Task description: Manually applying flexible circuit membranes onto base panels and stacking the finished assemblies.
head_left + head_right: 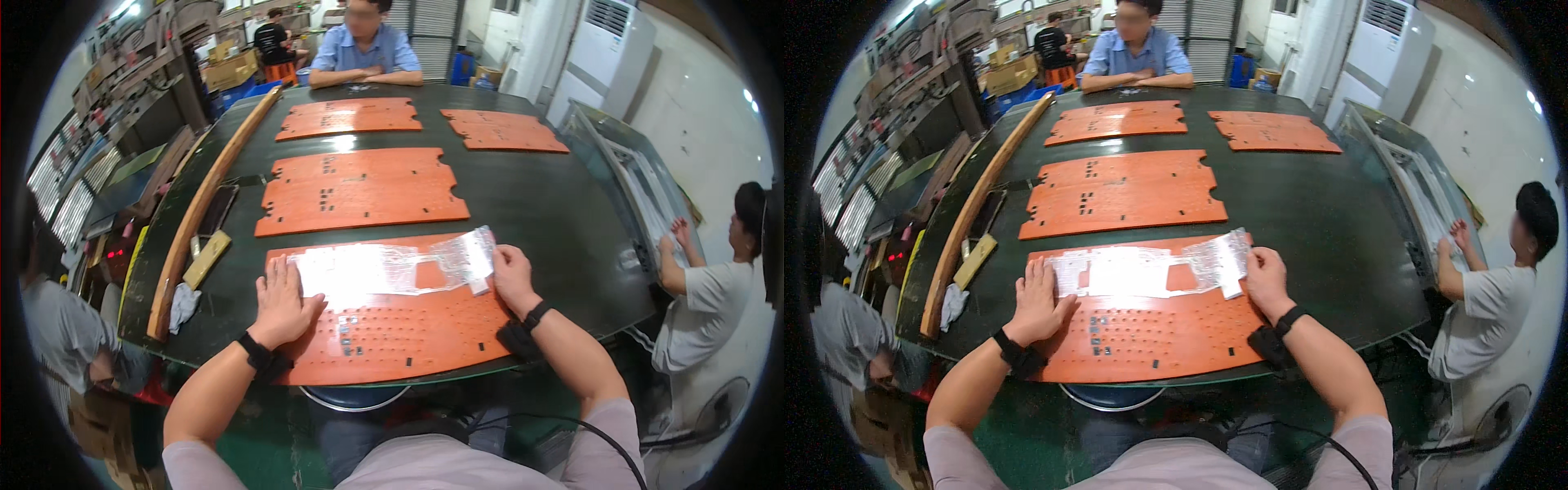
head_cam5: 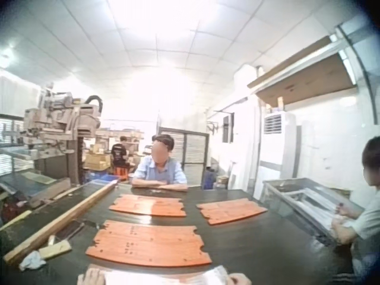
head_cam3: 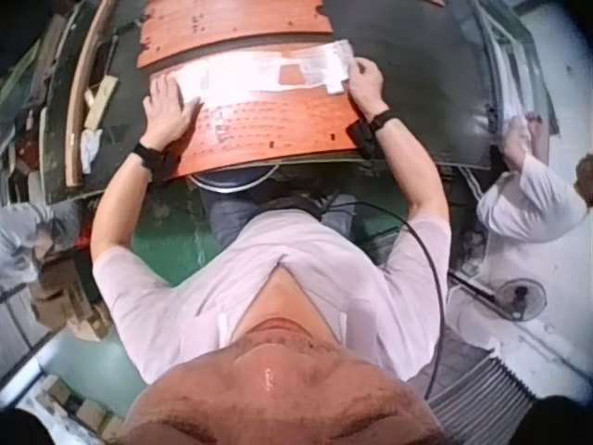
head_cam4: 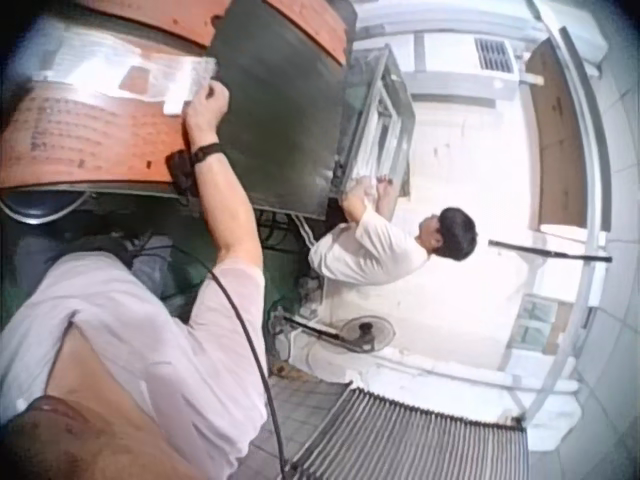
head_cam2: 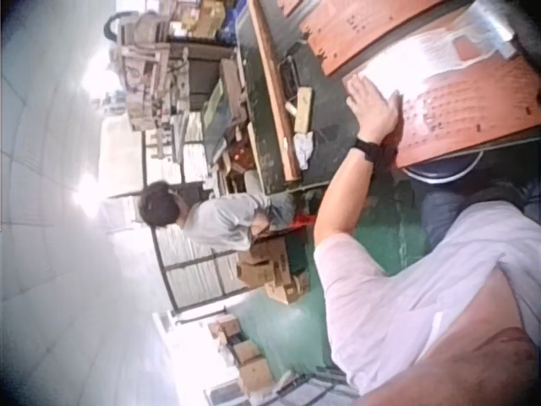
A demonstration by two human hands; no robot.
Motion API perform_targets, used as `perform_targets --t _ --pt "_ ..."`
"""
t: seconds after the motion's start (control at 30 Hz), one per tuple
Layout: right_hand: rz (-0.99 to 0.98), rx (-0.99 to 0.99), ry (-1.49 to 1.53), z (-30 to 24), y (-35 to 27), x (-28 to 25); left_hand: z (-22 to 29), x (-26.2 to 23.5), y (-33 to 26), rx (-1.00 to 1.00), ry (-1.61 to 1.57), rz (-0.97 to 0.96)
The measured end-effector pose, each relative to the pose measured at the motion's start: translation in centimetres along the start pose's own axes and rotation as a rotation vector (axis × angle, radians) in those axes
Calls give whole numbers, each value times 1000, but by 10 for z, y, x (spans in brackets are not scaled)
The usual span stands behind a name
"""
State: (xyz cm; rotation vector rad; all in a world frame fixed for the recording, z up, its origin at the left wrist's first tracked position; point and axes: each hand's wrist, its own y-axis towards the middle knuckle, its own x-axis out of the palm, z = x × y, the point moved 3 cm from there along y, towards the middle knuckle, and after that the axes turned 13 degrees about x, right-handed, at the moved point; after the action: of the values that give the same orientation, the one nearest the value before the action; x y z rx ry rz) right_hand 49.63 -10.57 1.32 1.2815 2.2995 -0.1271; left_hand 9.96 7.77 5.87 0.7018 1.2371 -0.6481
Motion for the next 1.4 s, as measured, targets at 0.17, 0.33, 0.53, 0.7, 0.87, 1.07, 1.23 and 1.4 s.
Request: perform_targets --t 0.17,0.33,0.53,0.7,0.87,1.07,1.23,1.4 --pt "-36 23 10 -3 -4 3 5 4 0 35 83 -138" --pt "-35 102 -72 -10 -7 -5 13 -1 0 -2 68 -202" --pt "-298 -301 -559 -55 -33 -3 11 0 2 4 78 -189" --pt "-419 -265 -712 -58 -40 12 5 1 2 8 95 -158" --pt "-368 -405 -859 -61 -39 10 2 4 3 -4 69 -92" --pt "-457 -285 -811 -60 -49 -1 8 8 -6 22 107 -116" --pt "-520 -241 -862 -58 -43 -3 3 9 -9 35 32 -143" --pt "-424 -440 -869 -56 -38 0 -4 8 -8 39 7 -167"
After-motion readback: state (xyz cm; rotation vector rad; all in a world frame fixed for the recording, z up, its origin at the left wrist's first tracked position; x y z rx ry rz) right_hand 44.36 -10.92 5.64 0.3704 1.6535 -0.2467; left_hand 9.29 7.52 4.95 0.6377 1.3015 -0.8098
